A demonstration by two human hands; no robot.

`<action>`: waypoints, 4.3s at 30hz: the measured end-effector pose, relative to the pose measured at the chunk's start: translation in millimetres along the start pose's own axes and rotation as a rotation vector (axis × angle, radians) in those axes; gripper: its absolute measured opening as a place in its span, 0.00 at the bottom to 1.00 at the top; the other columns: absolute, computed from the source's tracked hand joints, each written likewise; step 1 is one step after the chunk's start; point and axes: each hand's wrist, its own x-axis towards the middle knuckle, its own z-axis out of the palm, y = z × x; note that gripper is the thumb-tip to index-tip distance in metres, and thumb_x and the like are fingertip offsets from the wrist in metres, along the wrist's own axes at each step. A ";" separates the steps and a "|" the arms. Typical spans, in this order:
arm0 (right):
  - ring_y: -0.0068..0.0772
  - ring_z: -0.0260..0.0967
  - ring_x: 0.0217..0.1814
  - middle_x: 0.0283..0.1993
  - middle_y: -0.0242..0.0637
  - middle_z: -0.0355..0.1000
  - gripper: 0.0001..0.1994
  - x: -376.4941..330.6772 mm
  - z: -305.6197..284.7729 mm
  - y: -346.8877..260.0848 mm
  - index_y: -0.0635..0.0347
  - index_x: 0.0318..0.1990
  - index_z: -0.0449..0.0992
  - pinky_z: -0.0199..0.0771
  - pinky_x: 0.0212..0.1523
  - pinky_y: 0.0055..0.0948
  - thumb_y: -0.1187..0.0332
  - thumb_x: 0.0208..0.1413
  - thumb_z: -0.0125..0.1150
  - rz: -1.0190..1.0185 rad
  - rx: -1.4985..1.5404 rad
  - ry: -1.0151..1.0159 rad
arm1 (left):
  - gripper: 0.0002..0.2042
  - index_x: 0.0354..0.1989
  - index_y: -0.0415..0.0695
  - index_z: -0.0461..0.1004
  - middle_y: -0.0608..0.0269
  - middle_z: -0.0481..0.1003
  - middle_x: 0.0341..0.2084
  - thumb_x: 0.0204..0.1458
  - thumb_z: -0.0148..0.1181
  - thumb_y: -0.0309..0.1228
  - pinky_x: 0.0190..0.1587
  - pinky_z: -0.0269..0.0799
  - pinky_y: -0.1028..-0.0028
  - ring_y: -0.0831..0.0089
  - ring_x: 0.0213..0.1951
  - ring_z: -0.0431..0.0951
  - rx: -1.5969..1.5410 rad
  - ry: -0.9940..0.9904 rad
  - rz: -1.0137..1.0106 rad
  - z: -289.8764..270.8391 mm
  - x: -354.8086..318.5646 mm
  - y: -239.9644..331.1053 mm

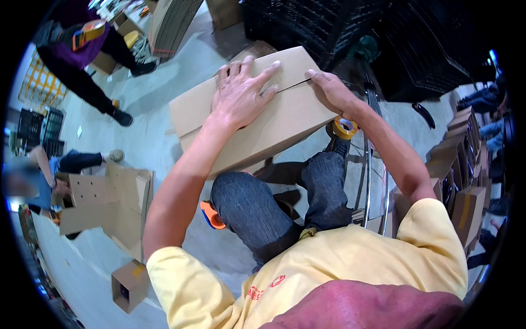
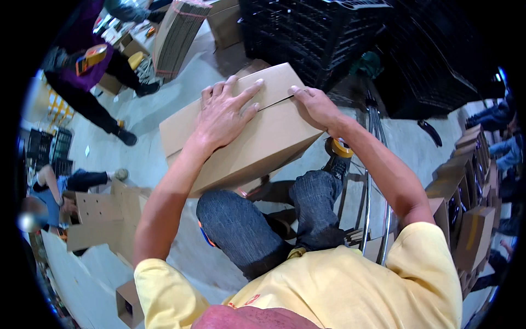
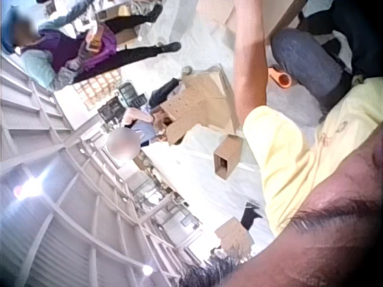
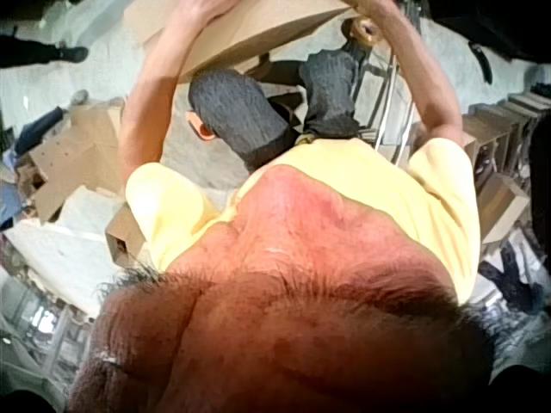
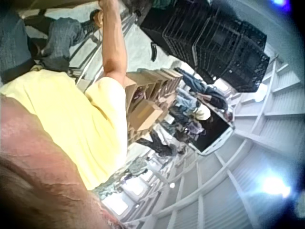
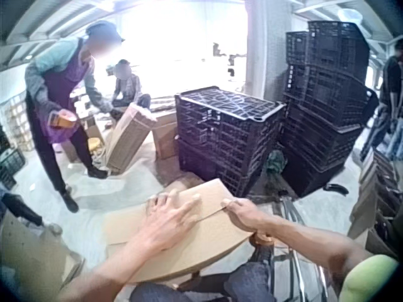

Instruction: The person sits on the floor and assembles flat cardboard sheets into boxes. They fold the flaps, secure the seams with a handheld tape dispenser, and place the finished boxes aside. The process is repeated for multiple units.

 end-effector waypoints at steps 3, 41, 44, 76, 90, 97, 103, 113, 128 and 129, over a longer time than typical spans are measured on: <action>0.27 0.76 0.49 0.47 0.39 0.79 0.27 -0.3 6.7 -5.9 0.66 0.58 0.76 0.73 0.57 0.31 0.47 0.75 0.49 -0.008 -0.166 0.021 | 0.24 0.71 0.71 0.71 0.46 0.68 0.68 0.66 0.54 0.53 0.70 0.56 0.54 0.52 0.67 0.68 0.008 0.075 0.027 13.9 -2.8 -10.9; 0.30 0.83 0.44 0.47 0.52 0.80 0.39 14.6 -11.6 12.1 0.72 0.65 0.70 0.84 0.47 0.25 0.38 0.69 0.55 -0.004 -0.188 0.161 | 0.29 0.62 0.45 0.71 0.42 0.74 0.55 0.48 0.68 0.30 0.62 0.70 0.49 0.42 0.59 0.72 -0.257 -0.042 -1.511 251.9 -513.9 -15.5; 0.26 0.82 0.42 0.42 0.47 0.80 0.34 11.5 10.6 -2.0 0.71 0.62 0.73 0.81 0.41 0.19 0.41 0.71 0.54 -0.021 -0.173 0.135 | 0.27 0.60 0.45 0.73 0.43 0.78 0.51 0.48 0.66 0.26 0.58 0.74 0.51 0.44 0.54 0.78 -0.302 -0.009 -1.472 272.1 -548.7 -35.6; 0.24 0.76 0.41 0.43 0.37 0.80 0.24 20.9 31.4 -2.5 0.65 0.58 0.79 0.79 0.43 0.29 0.50 0.73 0.56 -0.056 0.124 -0.137 | 0.30 0.52 0.39 0.70 0.50 0.79 0.37 0.48 0.79 0.42 0.47 0.76 0.64 0.61 0.39 0.81 -0.347 0.201 -0.192 -78.7 -38.7 29.6; 0.35 0.74 0.41 0.39 0.43 0.79 0.27 63.9 53.4 35.5 0.68 0.48 0.82 0.75 0.48 0.36 0.47 0.71 0.56 -0.634 -0.207 0.472 | 0.30 0.51 0.38 0.69 0.51 0.79 0.37 0.49 0.79 0.42 0.45 0.77 0.65 0.62 0.38 0.81 -0.318 0.106 -0.120 -77.0 -18.5 19.8; 0.33 0.69 0.39 0.33 0.39 0.74 0.34 -6.9 37.2 -30.2 0.64 0.38 0.80 0.69 0.49 0.33 0.37 0.73 0.44 -0.538 0.153 -0.137 | 0.29 0.50 0.38 0.69 0.48 0.79 0.35 0.50 0.79 0.43 0.45 0.76 0.63 0.59 0.37 0.81 -0.314 0.151 -0.128 -78.3 -27.6 18.3; 0.24 0.54 0.38 0.32 0.27 0.60 0.31 -19.7 38.1 -41.3 0.56 0.32 0.70 0.60 0.47 0.28 0.38 0.76 0.39 -0.508 0.250 -0.299 | 0.29 0.50 0.38 0.69 0.48 0.79 0.36 0.50 0.78 0.43 0.44 0.76 0.62 0.57 0.37 0.81 -0.316 0.154 -0.110 -78.7 -26.1 19.4; 0.20 0.58 0.38 0.36 0.30 0.65 0.24 -8.1 48.0 -37.4 0.58 0.30 0.72 0.61 0.41 0.28 0.50 0.75 0.50 -0.547 0.355 -0.256 | 0.33 0.49 0.38 0.68 0.41 0.79 0.37 0.47 0.80 0.48 0.45 0.78 0.57 0.46 0.39 0.82 -0.302 0.155 -0.123 -78.9 -24.4 23.1; 0.18 0.59 0.30 0.27 0.24 0.68 0.17 7.8 44.1 -25.6 0.63 0.32 0.80 0.65 0.34 0.30 0.63 0.73 0.53 -0.638 0.358 -0.123 | 0.38 0.75 0.53 0.64 0.45 0.78 0.42 0.56 0.72 0.45 0.47 0.76 0.55 0.44 0.41 0.79 -0.155 0.024 0.025 -88.6 -16.5 29.8; 0.18 0.59 0.29 0.25 0.24 0.68 0.17 9.2 35.3 -25.9 0.63 0.31 0.80 0.65 0.32 0.31 0.63 0.72 0.54 -0.650 0.293 -0.105 | 0.38 0.77 0.57 0.63 0.46 0.77 0.41 0.57 0.71 0.45 0.47 0.76 0.55 0.44 0.40 0.79 -0.124 -0.017 0.023 -90.8 -13.2 32.0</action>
